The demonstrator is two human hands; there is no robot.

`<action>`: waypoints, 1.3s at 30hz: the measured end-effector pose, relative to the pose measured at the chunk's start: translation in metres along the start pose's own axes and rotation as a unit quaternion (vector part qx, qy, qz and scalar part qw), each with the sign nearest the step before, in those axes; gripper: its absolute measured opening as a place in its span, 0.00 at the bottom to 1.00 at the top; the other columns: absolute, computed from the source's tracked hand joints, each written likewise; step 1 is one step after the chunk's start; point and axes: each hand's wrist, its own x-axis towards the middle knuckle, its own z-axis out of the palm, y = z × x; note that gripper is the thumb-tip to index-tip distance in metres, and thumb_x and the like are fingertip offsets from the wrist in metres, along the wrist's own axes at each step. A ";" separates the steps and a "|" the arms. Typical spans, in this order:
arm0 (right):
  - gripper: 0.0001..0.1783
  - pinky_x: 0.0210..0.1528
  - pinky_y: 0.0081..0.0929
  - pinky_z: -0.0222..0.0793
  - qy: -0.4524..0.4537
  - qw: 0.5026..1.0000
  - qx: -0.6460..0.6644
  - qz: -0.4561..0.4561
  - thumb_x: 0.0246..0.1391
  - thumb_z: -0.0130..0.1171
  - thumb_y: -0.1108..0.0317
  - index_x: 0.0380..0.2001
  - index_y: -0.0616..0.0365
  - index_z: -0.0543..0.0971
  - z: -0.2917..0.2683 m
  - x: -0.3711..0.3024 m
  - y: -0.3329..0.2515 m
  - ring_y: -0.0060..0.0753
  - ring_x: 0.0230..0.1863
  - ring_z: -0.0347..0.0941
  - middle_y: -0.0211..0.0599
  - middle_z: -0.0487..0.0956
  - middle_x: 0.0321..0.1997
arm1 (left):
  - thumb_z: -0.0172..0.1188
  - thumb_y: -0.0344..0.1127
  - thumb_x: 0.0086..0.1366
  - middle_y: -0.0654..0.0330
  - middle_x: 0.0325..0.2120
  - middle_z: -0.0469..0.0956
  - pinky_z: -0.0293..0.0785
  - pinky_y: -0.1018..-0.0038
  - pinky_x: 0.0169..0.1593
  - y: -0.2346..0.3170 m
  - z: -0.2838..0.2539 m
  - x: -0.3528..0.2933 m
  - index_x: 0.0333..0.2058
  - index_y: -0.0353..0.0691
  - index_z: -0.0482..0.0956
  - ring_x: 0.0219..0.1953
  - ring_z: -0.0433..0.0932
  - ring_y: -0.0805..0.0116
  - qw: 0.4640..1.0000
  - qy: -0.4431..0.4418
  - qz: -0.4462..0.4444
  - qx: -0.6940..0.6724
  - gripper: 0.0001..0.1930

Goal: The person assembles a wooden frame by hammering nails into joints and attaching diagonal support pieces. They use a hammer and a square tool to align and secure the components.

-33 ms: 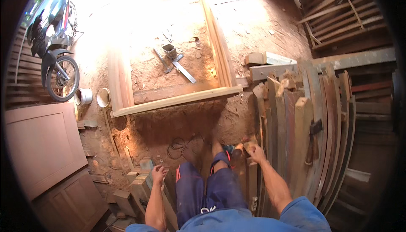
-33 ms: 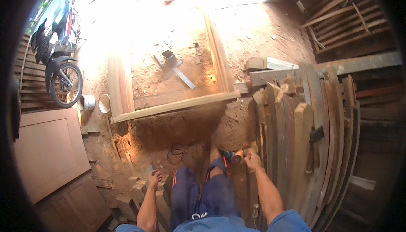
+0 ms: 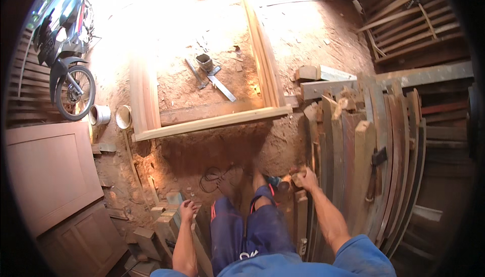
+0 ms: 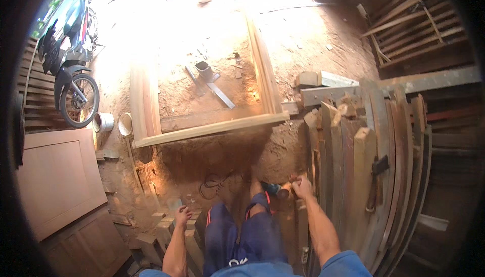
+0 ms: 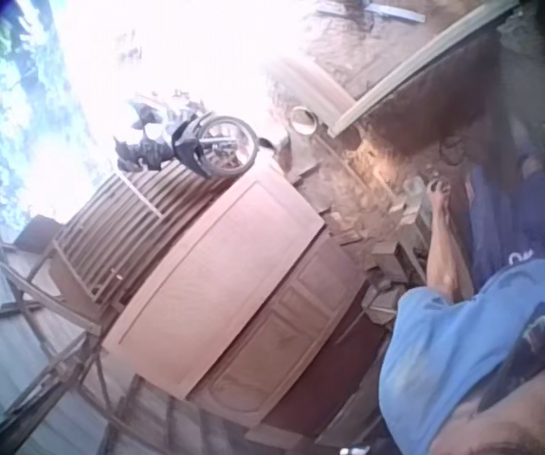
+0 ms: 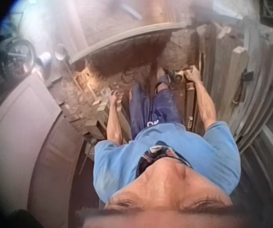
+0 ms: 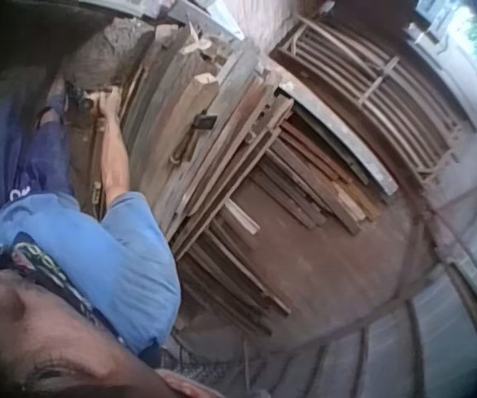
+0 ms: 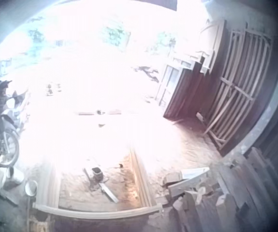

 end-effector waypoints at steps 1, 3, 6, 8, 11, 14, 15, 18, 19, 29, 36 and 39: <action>0.31 0.51 0.46 0.72 -0.026 0.999 -0.001 0.044 0.53 0.63 0.49 0.54 0.59 0.74 -0.003 0.043 -0.020 0.53 0.48 0.79 0.51 0.83 0.45 | 0.60 0.34 0.69 0.57 0.36 0.78 0.79 0.73 0.31 -0.002 -0.005 0.015 0.53 0.37 0.72 0.31 0.81 0.67 0.999 0.031 -0.024 0.005 0.16; 0.42 0.56 0.47 0.71 0.011 0.996 -0.083 0.003 0.50 0.67 0.42 0.61 0.59 0.69 -0.003 0.124 -0.058 0.56 0.55 0.75 0.53 0.79 0.52 | 0.62 0.35 0.68 0.59 0.34 0.78 0.76 0.76 0.29 0.003 0.000 0.054 0.51 0.38 0.72 0.28 0.79 0.71 0.998 0.019 -0.012 -0.059 0.15; 0.52 0.64 0.48 0.66 0.036 0.990 -0.134 -0.031 0.47 0.69 0.39 0.67 0.60 0.62 -0.004 0.236 -0.106 0.56 0.65 0.68 0.57 0.72 0.63 | 0.64 0.38 0.67 0.60 0.34 0.77 0.74 0.77 0.27 0.032 0.030 0.108 0.50 0.41 0.70 0.29 0.77 0.72 0.998 0.020 -0.019 -0.050 0.18; 0.59 0.68 0.48 0.63 0.080 0.989 -0.117 -0.035 0.46 0.67 0.33 0.71 0.59 0.56 -0.002 0.303 -0.131 0.55 0.70 0.63 0.57 0.66 0.69 | 0.65 0.41 0.67 0.61 0.36 0.77 0.74 0.76 0.29 0.078 0.069 0.158 0.54 0.42 0.66 0.32 0.77 0.73 0.996 -0.002 0.037 -0.083 0.23; 0.66 0.68 0.49 0.63 0.026 0.986 -0.160 0.026 0.45 0.61 0.25 0.74 0.60 0.51 0.009 0.365 -0.150 0.55 0.69 0.64 0.56 0.64 0.71 | 0.64 0.55 0.66 0.50 0.61 0.66 0.71 0.55 0.59 0.150 0.124 0.219 0.69 0.44 0.47 0.63 0.68 0.54 0.995 0.041 0.040 -0.080 0.44; 0.63 0.69 0.45 0.62 -0.063 0.984 -0.157 0.057 0.47 0.58 0.23 0.70 0.65 0.59 0.025 0.387 -0.151 0.55 0.70 0.64 0.58 0.62 0.72 | 0.64 0.66 0.61 0.47 0.73 0.44 0.52 0.43 0.70 0.202 0.174 0.260 0.72 0.42 0.32 0.75 0.46 0.45 0.983 0.042 0.073 -0.160 0.59; 0.61 0.70 0.43 0.62 -0.079 0.983 -0.149 0.071 0.47 0.59 0.24 0.68 0.67 0.62 0.028 0.389 -0.151 0.55 0.70 0.64 0.58 0.63 0.71 | 0.63 0.67 0.61 0.48 0.74 0.42 0.50 0.41 0.70 0.213 0.190 0.268 0.72 0.41 0.29 0.75 0.44 0.45 0.976 0.081 0.078 -0.187 0.61; 0.54 0.67 0.42 0.65 -0.014 0.991 -0.125 0.043 0.51 0.56 0.28 0.62 0.70 0.70 0.036 0.381 -0.148 0.57 0.67 0.67 0.57 0.65 0.69 | 0.59 0.70 0.61 0.50 0.75 0.36 0.45 0.32 0.68 0.229 0.218 0.279 0.71 0.41 0.19 0.75 0.42 0.47 0.983 0.082 0.061 -0.150 0.65; 0.52 0.66 0.43 0.66 -0.017 0.990 -0.127 0.050 0.52 0.56 0.30 0.61 0.70 0.71 0.036 0.378 -0.148 0.58 0.65 0.68 0.56 0.66 0.69 | 0.56 0.71 0.63 0.50 0.75 0.37 0.47 0.33 0.68 0.232 0.222 0.279 0.71 0.39 0.18 0.75 0.43 0.48 0.983 0.115 0.046 -0.137 0.64; 0.39 0.62 0.49 0.69 -0.007 0.993 -0.116 0.008 0.53 0.55 0.36 0.58 0.54 0.78 0.026 0.367 -0.156 0.61 0.59 0.73 0.54 0.71 0.63 | 0.53 0.68 0.67 0.46 0.74 0.41 0.56 0.50 0.69 0.219 0.217 0.297 0.69 0.30 0.19 0.73 0.49 0.48 0.986 0.126 0.051 -0.097 0.62; 0.42 0.63 0.48 0.68 -0.024 0.992 -0.126 -0.002 0.52 0.57 0.33 0.56 0.59 0.78 0.046 0.355 -0.154 0.59 0.61 0.72 0.56 0.71 0.62 | 0.54 0.63 0.70 0.43 0.72 0.49 0.57 0.58 0.71 0.211 0.195 0.302 0.69 0.27 0.19 0.71 0.55 0.52 0.978 0.108 0.121 -0.129 0.60; 0.44 0.63 0.48 0.69 -0.053 0.971 -0.231 0.042 0.53 0.55 0.29 0.55 0.60 0.78 0.058 0.354 -0.149 0.58 0.61 0.72 0.56 0.71 0.62 | 0.56 0.58 0.71 0.43 0.70 0.53 0.56 0.61 0.71 0.210 0.189 0.295 0.69 0.23 0.28 0.70 0.58 0.52 0.980 0.151 0.000 -0.132 0.55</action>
